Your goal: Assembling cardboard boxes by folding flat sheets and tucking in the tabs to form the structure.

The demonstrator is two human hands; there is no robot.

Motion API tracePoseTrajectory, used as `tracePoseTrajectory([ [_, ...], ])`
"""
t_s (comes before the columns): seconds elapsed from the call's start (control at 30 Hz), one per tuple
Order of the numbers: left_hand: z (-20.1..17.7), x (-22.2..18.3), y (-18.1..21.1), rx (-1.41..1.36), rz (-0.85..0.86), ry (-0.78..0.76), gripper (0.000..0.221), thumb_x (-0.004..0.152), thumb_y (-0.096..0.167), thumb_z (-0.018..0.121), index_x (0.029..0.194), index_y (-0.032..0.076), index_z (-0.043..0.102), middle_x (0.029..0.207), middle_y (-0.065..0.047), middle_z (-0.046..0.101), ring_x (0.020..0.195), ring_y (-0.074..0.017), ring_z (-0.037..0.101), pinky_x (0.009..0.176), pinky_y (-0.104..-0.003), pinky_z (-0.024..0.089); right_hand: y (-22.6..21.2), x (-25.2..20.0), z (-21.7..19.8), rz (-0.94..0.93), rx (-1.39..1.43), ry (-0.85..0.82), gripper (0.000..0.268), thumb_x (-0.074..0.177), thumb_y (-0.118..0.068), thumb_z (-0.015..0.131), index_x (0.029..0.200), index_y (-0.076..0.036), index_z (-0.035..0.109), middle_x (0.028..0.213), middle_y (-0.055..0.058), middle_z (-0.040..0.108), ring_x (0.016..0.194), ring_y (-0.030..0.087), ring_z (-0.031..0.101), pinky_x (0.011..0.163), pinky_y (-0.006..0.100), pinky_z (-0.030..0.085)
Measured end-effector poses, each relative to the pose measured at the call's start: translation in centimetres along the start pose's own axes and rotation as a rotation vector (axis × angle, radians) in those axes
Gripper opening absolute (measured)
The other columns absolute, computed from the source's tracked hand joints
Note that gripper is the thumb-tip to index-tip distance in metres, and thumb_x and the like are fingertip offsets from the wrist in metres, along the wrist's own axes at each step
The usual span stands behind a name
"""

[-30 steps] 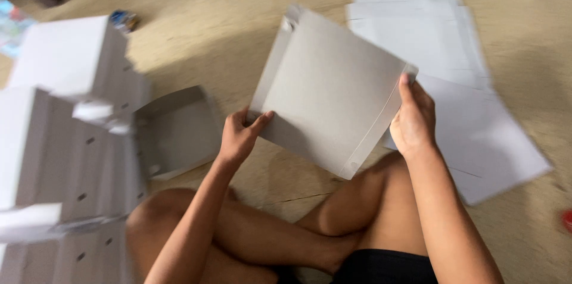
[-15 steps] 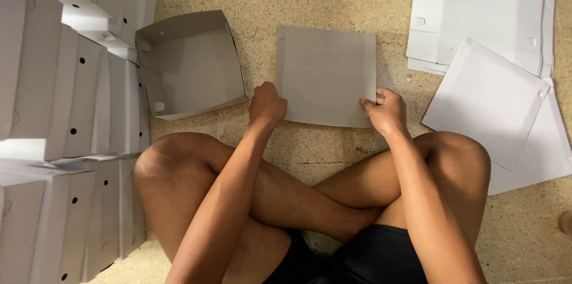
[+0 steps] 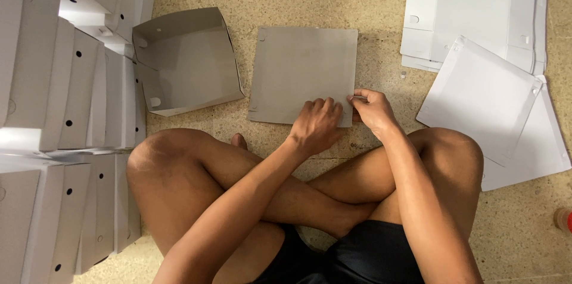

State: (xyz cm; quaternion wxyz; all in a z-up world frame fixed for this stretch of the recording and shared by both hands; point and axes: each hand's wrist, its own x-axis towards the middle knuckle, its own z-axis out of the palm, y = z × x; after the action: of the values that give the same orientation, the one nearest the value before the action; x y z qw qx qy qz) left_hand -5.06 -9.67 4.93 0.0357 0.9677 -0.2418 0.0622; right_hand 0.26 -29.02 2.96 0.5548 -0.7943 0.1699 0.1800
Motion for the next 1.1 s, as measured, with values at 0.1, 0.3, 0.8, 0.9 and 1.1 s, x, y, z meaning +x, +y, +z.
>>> tracePoseTrajectory([
  [0.1,2.5,0.4,-0.4,-0.084,0.071,-0.078,0.047,0.084,0.05,0.071,0.111,0.012,0.064,0.099,-0.005,0.058,0.084,-0.0214,0.066,0.075,-0.037,0.052,-0.6,-0.8,0.2,0.02,0.062,-0.065,0.021,0.093,-0.016,0.07,0.111,-0.007,0.072,0.084,0.015,0.073,0.071,0.016,0.069,0.066,0.034,0.063],
  [0.3,1.4,0.4,-0.9,-0.261,0.061,0.012,0.023,0.089,0.034,0.063,0.088,0.012,0.066,0.081,-0.008,0.06,0.073,-0.0281,0.068,0.068,-0.041,0.052,-2.2,-1.4,0.6,0.018,-0.017,-0.099,0.033,0.091,-0.018,0.072,0.118,0.001,0.069,0.091,0.016,0.075,0.071,0.016,0.068,0.062,0.037,0.063],
  [0.8,-1.8,0.6,-2.9,-1.04,-0.236,-0.448,0.071,0.083,0.034,0.074,0.14,0.003,0.046,0.122,-0.021,0.053,0.123,-0.0412,0.055,0.104,-0.051,0.049,0.9,0.2,1.7,0.121,0.038,-0.321,0.052,0.095,-0.012,0.065,0.145,-0.003,0.051,0.105,0.021,0.073,0.089,0.027,0.073,0.081,0.043,0.063],
  [0.9,1.4,0.2,-2.4,-0.596,-0.045,-0.438,0.092,0.074,0.045,0.082,0.146,0.009,0.038,0.124,-0.012,0.048,0.122,-0.0327,0.053,0.1,-0.048,0.05,0.9,0.4,1.5,0.093,-0.105,-0.29,0.034,0.099,-0.021,0.062,0.124,0.0,0.069,0.1,0.021,0.074,0.085,0.026,0.075,0.077,0.042,0.063],
  [1.1,1.0,0.4,-2.3,-0.614,-0.059,-0.176,0.019,0.095,0.018,0.063,0.105,0.003,0.068,0.095,-0.012,0.062,0.092,-0.0311,0.068,0.073,-0.042,0.058,-1.8,-0.8,1.7,0.075,-0.077,-0.173,0.028,0.093,-0.013,0.062,0.112,0.004,0.073,0.1,0.027,0.072,0.086,0.032,0.075,0.073,0.045,0.065],
])
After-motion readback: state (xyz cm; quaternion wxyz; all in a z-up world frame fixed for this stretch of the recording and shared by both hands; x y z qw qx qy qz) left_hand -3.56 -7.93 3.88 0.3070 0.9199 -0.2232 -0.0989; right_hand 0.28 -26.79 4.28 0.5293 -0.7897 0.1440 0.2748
